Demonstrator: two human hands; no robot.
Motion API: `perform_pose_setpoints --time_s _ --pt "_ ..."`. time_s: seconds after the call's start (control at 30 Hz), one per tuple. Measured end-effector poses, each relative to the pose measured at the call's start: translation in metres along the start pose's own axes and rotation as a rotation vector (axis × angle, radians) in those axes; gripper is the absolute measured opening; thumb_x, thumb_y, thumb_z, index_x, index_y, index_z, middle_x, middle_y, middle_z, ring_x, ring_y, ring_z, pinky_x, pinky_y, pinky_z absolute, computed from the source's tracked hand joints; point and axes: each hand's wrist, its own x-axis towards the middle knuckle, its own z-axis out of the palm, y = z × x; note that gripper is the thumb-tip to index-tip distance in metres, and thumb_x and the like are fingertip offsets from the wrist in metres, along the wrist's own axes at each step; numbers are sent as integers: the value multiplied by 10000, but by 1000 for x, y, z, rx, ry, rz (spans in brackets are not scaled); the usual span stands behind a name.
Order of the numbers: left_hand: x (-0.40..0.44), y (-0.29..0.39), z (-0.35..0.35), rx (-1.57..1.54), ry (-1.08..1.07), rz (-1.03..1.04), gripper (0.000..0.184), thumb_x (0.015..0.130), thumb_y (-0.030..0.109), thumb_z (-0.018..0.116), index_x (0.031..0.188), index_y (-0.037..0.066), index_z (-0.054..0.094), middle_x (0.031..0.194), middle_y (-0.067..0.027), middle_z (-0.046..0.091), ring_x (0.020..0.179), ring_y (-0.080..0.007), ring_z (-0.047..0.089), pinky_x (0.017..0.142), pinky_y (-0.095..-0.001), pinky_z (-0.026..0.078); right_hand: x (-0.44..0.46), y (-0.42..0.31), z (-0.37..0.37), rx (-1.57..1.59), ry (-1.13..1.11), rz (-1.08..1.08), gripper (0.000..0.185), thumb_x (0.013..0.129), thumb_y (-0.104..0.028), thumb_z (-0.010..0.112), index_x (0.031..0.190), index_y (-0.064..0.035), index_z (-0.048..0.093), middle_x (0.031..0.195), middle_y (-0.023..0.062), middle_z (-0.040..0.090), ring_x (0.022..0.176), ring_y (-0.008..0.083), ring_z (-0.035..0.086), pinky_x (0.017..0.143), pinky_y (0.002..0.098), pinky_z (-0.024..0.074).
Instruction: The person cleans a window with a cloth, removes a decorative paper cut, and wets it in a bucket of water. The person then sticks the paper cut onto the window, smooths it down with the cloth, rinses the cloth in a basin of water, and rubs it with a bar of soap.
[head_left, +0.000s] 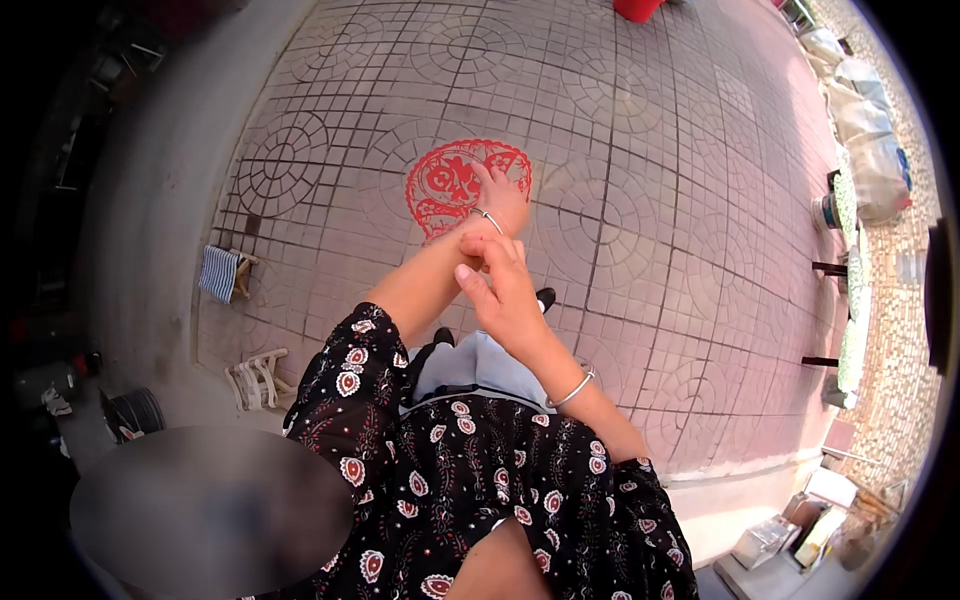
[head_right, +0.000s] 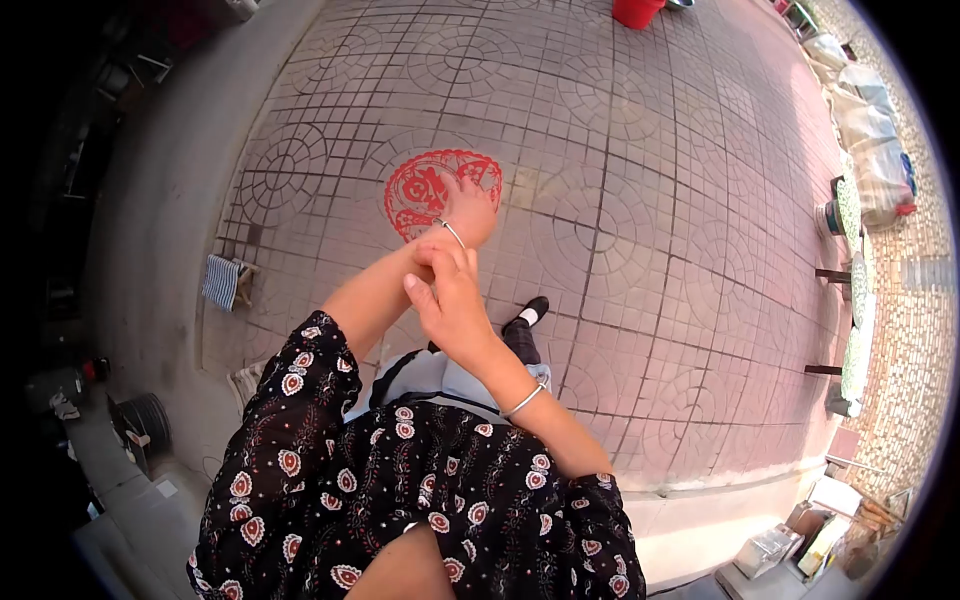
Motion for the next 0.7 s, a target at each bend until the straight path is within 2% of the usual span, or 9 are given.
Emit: perform_pose_setpoints --time_s 0.03,0.13,0.2,0.27,0.37,0.47,0.57,0.67,0.7 --pt "20 2 -6 2 -8 7 405 917 218 460 1258 34 577 1303 -167 549 1268 -431 415 927 -764 225 13 10 -14 -14 31 13 297 839 -145 629 1043 44 524 1102 177 532 1018 325 457 882 393 415" --pt "83 6 -24 -79 -10 -9 394 913 216 466 1246 36 577 1257 -167 576 1230 -402 460 928 -743 253 39 15 -60 298 -133 -21 314 833 -159 641 1041 41 517 1079 169 530 1016 318 457 877 386 418" --pt "116 5 -30 -141 -47 -14 379 912 212 470 1232 40 578 1224 -166 595 1196 -379 496 923 -720 288 52 14 -92 355 -221 -131 323 834 -175 645 1042 35 514 1073 161 528 1024 313 460 872 370 426" --pt "154 8 -35 -204 -95 -13 361 913 206 474 1217 44 580 1193 -164 613 1159 -356 535 910 -690 337 76 35 -127 385 -354 -139 321 845 -197 640 1036 29 518 1086 165 527 1039 322 459 892 384 417" --pt "200 19 -52 -225 -153 54 324 908 184 480 1184 49 583 1154 -152 635 1109 -329 578 891 -642 390 119 89 -153 159 -163 -93 318 852 -212 626 1020 39 526 1084 184 533 1044 337 458 904 401 410" --pt "247 24 -66 -327 -149 114 299 890 156 494 1158 55 579 1100 -164 652 1058 -331 611 842 -565 467 157 112 -182 168 -108 -18 318 847 -219 618 1006 44 534 1044 199 544 1037 339 467 895 398 411" --pt "300 9 -67 -427 -197 141 288 884 132 490 1145 29 558 1043 -199 657 990 -356 633 800 -519 504 201 122 -214 397 -344 -11 275 848 -226 612 960 20 567 932 159 576 987 303 505 859 382 425" --pt "373 -7 -44 -567 -209 188 311 881 125 489 1165 0 520 997 -227 654 930 -386 640 760 -496 518 258 153 -252 369 -465 -32 239 891 -207 586 992 8 575 1013 108 579 1029 261 508 862 377 444" --pt "396 -14 -43 -647 -204 208 330 882 117 478 1187 -9 487 1000 -246 644 929 -410 633 777 -491 507 276 170 -260 332 -345 -76 239 907 -197 575 1027 9 592 1008 107 589 996 244 535 870 353 443"
